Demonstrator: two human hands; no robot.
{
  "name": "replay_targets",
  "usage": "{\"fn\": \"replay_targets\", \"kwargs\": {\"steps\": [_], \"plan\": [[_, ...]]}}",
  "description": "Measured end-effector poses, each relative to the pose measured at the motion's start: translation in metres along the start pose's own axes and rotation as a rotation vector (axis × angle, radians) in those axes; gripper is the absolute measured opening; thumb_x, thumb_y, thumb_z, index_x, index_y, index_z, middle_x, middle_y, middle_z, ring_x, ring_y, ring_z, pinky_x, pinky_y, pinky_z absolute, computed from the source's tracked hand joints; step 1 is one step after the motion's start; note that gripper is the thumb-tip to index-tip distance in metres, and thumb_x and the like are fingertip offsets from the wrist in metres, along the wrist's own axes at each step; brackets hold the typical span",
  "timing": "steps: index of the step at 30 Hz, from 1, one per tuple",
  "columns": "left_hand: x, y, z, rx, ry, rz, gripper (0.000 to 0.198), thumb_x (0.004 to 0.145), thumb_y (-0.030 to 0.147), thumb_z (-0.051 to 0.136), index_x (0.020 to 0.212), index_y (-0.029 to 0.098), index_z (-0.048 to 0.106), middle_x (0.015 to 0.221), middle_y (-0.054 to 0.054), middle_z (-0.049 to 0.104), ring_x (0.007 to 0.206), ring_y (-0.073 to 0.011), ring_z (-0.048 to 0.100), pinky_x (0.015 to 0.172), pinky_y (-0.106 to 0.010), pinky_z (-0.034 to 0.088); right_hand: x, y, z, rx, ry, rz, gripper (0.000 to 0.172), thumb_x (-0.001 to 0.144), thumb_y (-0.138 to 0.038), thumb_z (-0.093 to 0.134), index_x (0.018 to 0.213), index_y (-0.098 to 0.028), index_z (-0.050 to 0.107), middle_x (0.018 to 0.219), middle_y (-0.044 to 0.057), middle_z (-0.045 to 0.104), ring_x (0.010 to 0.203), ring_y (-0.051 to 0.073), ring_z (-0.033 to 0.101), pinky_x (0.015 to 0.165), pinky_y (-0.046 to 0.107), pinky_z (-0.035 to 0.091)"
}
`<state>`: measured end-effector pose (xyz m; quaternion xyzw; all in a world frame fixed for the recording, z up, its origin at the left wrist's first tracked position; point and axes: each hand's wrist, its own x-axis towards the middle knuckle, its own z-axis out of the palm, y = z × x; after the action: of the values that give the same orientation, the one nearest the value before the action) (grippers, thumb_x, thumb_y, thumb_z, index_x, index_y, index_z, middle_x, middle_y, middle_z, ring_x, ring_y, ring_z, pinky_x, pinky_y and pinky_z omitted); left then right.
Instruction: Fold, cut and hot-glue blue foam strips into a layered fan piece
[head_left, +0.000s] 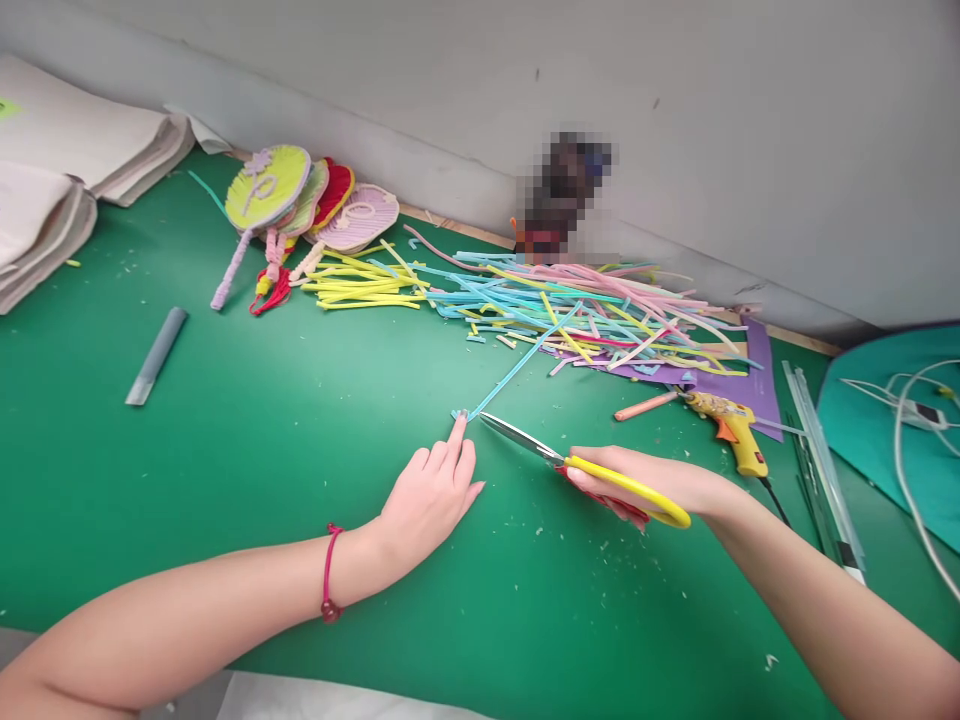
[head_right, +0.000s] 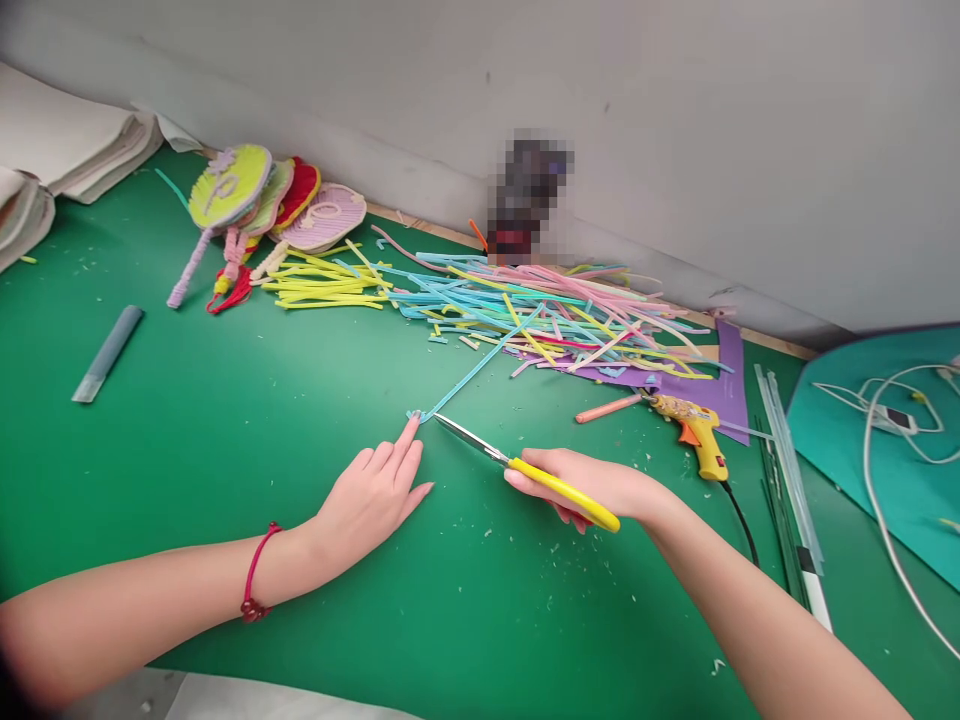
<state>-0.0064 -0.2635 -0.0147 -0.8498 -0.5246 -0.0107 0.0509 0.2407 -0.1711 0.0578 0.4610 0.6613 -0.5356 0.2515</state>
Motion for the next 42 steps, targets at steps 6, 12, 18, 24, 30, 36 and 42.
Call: {"fn": "replay_targets", "kwargs": {"steps": [6, 12, 18, 24, 30, 36, 42], "plan": [[0.001, 0.000, 0.001, -0.077, -0.039, -0.025, 0.041, 0.096, 0.033, 0.039, 0.120, 0.007, 0.059, 0.139, -0.019, 0.049, 0.082, -0.0243, 0.061, 0.065, -0.036, 0.045, 0.004, -0.003, -0.003, -0.006, -0.006, 0.031, 0.057, 0.080, -0.077, 0.037, 0.079, -0.021, 0.039, 0.060, -0.003, 0.049, 0.046, 0.010, 0.050, 0.044, 0.023, 0.040], [0.002, -0.001, 0.002, -0.042, -0.004, 0.000, 0.042, 0.097, 0.032, 0.038, 0.118, 0.003, 0.060, 0.138, -0.021, 0.050, 0.079, -0.0238, 0.061, 0.065, -0.036, 0.045, 0.006, -0.009, -0.010, -0.033, -0.003, 0.055, 0.056, 0.078, -0.077, 0.041, 0.082, -0.021, 0.041, 0.060, -0.003, 0.048, 0.047, 0.011, 0.051, 0.043, 0.023, 0.041], [0.003, -0.001, 0.003, -0.054, -0.007, -0.001, 0.042, 0.097, 0.032, 0.038, 0.119, 0.003, 0.060, 0.137, -0.022, 0.050, 0.079, -0.0236, 0.060, 0.066, -0.036, 0.044, 0.009, -0.016, -0.017, -0.090, 0.041, 0.059, 0.060, 0.074, -0.079, 0.044, 0.085, -0.021, 0.046, 0.070, -0.001, 0.051, 0.053, 0.012, 0.052, 0.043, 0.024, 0.042], [0.001, -0.001, 0.002, -0.047, -0.003, 0.002, 0.041, 0.096, 0.031, 0.041, 0.118, 0.002, 0.060, 0.136, -0.022, 0.051, 0.078, -0.0236, 0.060, 0.066, -0.036, 0.044, 0.009, -0.022, -0.023, -0.191, 0.072, 0.094, 0.058, 0.074, -0.078, 0.046, 0.080, -0.020, 0.048, 0.068, -0.001, 0.051, 0.054, 0.013, 0.050, 0.046, 0.023, 0.035], [0.002, 0.000, 0.000, 0.011, 0.008, 0.002, 0.041, 0.097, 0.030, 0.038, 0.117, 0.003, 0.061, 0.137, -0.022, 0.051, 0.078, -0.0218, 0.060, 0.068, -0.034, 0.044, 0.009, -0.023, -0.027, -0.350, 0.124, 0.014, 0.053, 0.078, -0.073, 0.043, 0.076, -0.021, 0.048, 0.064, -0.002, 0.048, 0.057, 0.013, 0.041, 0.053, 0.024, 0.029], [0.001, 0.000, 0.001, 0.008, -0.020, -0.003, 0.041, 0.097, 0.031, 0.038, 0.120, 0.004, 0.060, 0.139, -0.021, 0.049, 0.083, -0.0225, 0.061, 0.070, -0.034, 0.044, 0.010, -0.023, -0.031, -0.385, 0.120, 0.025, 0.050, 0.080, -0.070, 0.044, 0.080, -0.021, 0.050, 0.068, -0.001, 0.054, 0.059, 0.014, 0.046, 0.055, 0.025, 0.031], [0.002, 0.001, 0.002, 0.000, -0.022, -0.003, 0.041, 0.097, 0.031, 0.041, 0.120, 0.002, 0.059, 0.139, -0.022, 0.048, 0.086, -0.0235, 0.061, 0.072, -0.035, 0.045, 0.012, -0.030, -0.032, -0.454, 0.156, 0.039, 0.051, 0.079, -0.072, 0.044, 0.073, -0.021, 0.046, 0.065, -0.002, 0.052, 0.058, 0.014, 0.044, 0.055, 0.024, 0.030]]}}
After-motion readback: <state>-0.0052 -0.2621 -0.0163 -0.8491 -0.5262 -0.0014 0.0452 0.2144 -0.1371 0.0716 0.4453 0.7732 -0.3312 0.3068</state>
